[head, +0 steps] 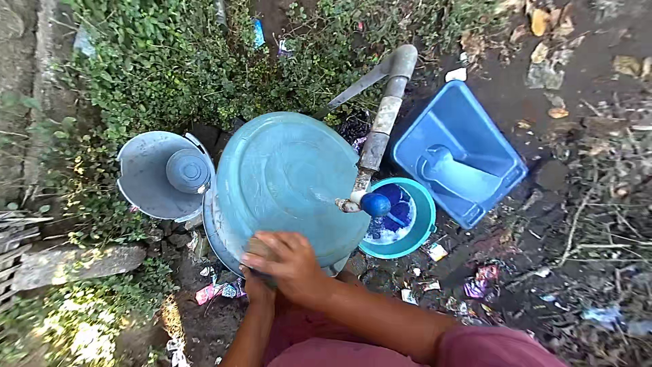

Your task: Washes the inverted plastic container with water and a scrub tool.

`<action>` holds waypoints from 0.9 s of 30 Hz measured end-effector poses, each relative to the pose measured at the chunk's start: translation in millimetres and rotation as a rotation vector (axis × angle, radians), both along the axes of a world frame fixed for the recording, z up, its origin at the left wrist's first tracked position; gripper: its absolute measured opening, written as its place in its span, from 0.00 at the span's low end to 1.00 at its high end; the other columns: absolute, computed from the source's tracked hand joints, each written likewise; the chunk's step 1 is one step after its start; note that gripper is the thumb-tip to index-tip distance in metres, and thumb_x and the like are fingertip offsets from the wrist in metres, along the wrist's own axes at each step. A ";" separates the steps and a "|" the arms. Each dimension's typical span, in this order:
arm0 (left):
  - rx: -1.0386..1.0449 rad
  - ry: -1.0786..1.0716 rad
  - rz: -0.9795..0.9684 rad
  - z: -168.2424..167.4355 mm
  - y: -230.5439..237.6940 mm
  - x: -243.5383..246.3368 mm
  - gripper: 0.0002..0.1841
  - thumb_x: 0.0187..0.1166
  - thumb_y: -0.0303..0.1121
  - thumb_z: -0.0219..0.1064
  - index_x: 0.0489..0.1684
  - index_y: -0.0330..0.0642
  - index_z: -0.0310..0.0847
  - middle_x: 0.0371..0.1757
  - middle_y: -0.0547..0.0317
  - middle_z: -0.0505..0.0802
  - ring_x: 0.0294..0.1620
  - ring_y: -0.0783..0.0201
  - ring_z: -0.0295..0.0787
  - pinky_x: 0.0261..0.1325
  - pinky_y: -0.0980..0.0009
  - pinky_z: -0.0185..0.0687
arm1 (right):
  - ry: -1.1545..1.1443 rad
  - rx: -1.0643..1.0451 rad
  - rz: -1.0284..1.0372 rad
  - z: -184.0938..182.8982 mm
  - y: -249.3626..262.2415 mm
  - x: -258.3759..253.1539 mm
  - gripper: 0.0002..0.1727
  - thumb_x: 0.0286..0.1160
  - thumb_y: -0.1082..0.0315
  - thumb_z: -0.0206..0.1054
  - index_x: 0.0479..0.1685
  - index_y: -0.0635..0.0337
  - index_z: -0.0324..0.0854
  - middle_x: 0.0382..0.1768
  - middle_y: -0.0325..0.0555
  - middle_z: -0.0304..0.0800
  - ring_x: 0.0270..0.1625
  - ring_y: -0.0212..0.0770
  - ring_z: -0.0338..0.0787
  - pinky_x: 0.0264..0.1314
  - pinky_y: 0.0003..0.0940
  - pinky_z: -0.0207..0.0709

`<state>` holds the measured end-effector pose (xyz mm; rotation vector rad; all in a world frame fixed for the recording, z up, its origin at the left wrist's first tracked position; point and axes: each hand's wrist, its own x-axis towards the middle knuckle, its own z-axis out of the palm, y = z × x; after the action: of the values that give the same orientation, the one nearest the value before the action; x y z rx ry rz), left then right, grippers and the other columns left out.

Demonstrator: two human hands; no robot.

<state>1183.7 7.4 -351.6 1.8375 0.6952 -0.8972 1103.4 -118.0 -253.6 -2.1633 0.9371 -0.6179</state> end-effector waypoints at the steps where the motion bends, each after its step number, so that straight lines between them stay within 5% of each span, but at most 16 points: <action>1: -0.053 0.020 0.076 -1.1 -0.2 2.7 0.39 0.90 0.65 0.32 0.82 0.43 0.66 0.74 0.46 0.83 0.72 0.52 0.81 0.70 0.45 0.79 | 0.016 -0.026 -0.063 -8.7 6.9 -32.0 0.25 0.76 0.69 0.66 0.63 0.23 0.88 0.69 0.48 0.89 0.66 0.55 0.89 0.62 0.58 0.81; 6: -0.133 0.020 0.119 -7.6 3.4 17.2 0.36 0.91 0.64 0.33 0.83 0.48 0.65 0.73 0.47 0.84 0.72 0.52 0.83 0.69 0.43 0.80 | 0.357 0.219 -0.240 -68.2 -41.2 -156.1 0.20 0.86 0.62 0.57 0.69 0.44 0.89 0.72 0.65 0.83 0.73 0.73 0.81 0.70 0.75 0.70; 8: -0.117 -0.001 0.072 -4.6 1.1 20.6 0.36 0.91 0.63 0.34 0.82 0.45 0.66 0.73 0.47 0.84 0.71 0.53 0.83 0.69 0.45 0.81 | 0.524 0.404 -0.342 -100.7 -82.6 -160.0 0.22 0.87 0.60 0.57 0.73 0.55 0.84 0.79 0.64 0.77 0.80 0.72 0.74 0.76 0.74 0.65; 10: -0.073 -0.028 0.039 -3.0 -3.8 19.2 0.36 0.92 0.61 0.36 0.79 0.39 0.69 0.71 0.44 0.85 0.70 0.52 0.84 0.69 0.47 0.82 | 0.549 0.395 -0.431 -139.5 -113.8 -140.5 0.25 0.86 0.61 0.58 0.82 0.52 0.77 0.85 0.59 0.70 0.82 0.69 0.71 0.78 0.73 0.65; 12: -0.017 -0.040 0.023 -0.1 -3.1 20.7 0.37 0.93 0.60 0.37 0.78 0.36 0.71 0.71 0.41 0.85 0.71 0.51 0.84 0.71 0.47 0.80 | 0.405 0.279 -0.427 -137.9 -122.1 -83.8 0.27 0.86 0.63 0.57 0.85 0.49 0.74 0.85 0.61 0.69 0.83 0.70 0.71 0.78 0.74 0.63; 16: 0.048 -0.034 0.018 -4.9 8.4 21.9 0.37 0.93 0.60 0.38 0.75 0.34 0.74 0.69 0.39 0.87 0.70 0.50 0.85 0.71 0.46 0.81 | 0.140 0.289 -0.277 -72.4 -103.0 -7.1 0.25 0.89 0.60 0.54 0.84 0.47 0.75 0.86 0.59 0.68 0.81 0.67 0.72 0.78 0.70 0.65; 19: 0.010 -0.006 0.064 -6.1 18.0 26.1 0.38 0.92 0.62 0.38 0.76 0.35 0.73 0.70 0.40 0.87 0.70 0.50 0.85 0.70 0.45 0.81 | -0.227 0.580 -0.344 -72.0 -98.6 -12.1 0.30 0.93 0.59 0.45 0.91 0.61 0.60 0.86 0.52 0.70 0.86 0.44 0.71 0.89 0.46 0.64; 20: -0.024 -0.002 0.080 -7.6 19.9 28.1 0.37 0.92 0.61 0.38 0.76 0.36 0.73 0.69 0.40 0.87 0.69 0.50 0.86 0.69 0.45 0.82 | -0.386 0.773 -0.436 -74.0 -101.3 -19.3 0.31 0.95 0.57 0.40 0.93 0.58 0.55 0.80 0.46 0.77 0.75 0.34 0.82 0.78 0.34 0.76; 21: -0.058 0.000 0.092 -8.7 20.6 29.4 0.37 0.92 0.61 0.39 0.77 0.36 0.72 0.69 0.41 0.87 0.69 0.51 0.86 0.69 0.46 0.83 | -0.557 0.985 -0.536 -74.7 -105.4 -26.3 0.28 0.97 0.56 0.37 0.90 0.54 0.56 0.65 0.46 0.87 0.55 0.35 0.91 0.56 0.31 0.86; 23: -0.103 0.005 0.095 -7.8 19.4 30.7 0.35 0.93 0.60 0.38 0.78 0.38 0.71 0.70 0.42 0.87 0.69 0.53 0.86 0.69 0.48 0.83 | -0.751 1.360 -0.554 -71.0 -109.8 -42.0 0.26 0.97 0.51 0.32 0.76 0.56 0.66 0.44 0.52 0.92 0.36 0.43 0.93 0.36 0.33 0.88; 25: -0.126 0.011 0.083 -8.2 20.3 30.5 0.35 0.93 0.59 0.37 0.81 0.39 0.68 0.72 0.44 0.85 0.71 0.54 0.84 0.71 0.49 0.82 | -0.880 1.601 -0.440 -65.4 -105.7 -51.0 0.23 0.94 0.50 0.44 0.68 0.59 0.69 0.42 0.53 0.91 0.36 0.43 0.93 0.36 0.31 0.88; 27: -0.152 0.032 0.060 -9.7 24.2 31.9 0.36 0.93 0.59 0.35 0.86 0.41 0.63 0.77 0.45 0.82 0.76 0.54 0.81 0.75 0.49 0.79 | -1.104 1.676 -0.349 -67.8 -101.9 -51.5 0.28 0.74 0.56 0.74 0.69 0.57 0.71 0.45 0.54 0.92 0.42 0.45 0.95 0.46 0.35 0.91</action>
<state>1215.6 31.6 -361.3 1.6625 0.6796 -0.9172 1051.9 -219.9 -321.4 -0.0685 0.6595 -0.6350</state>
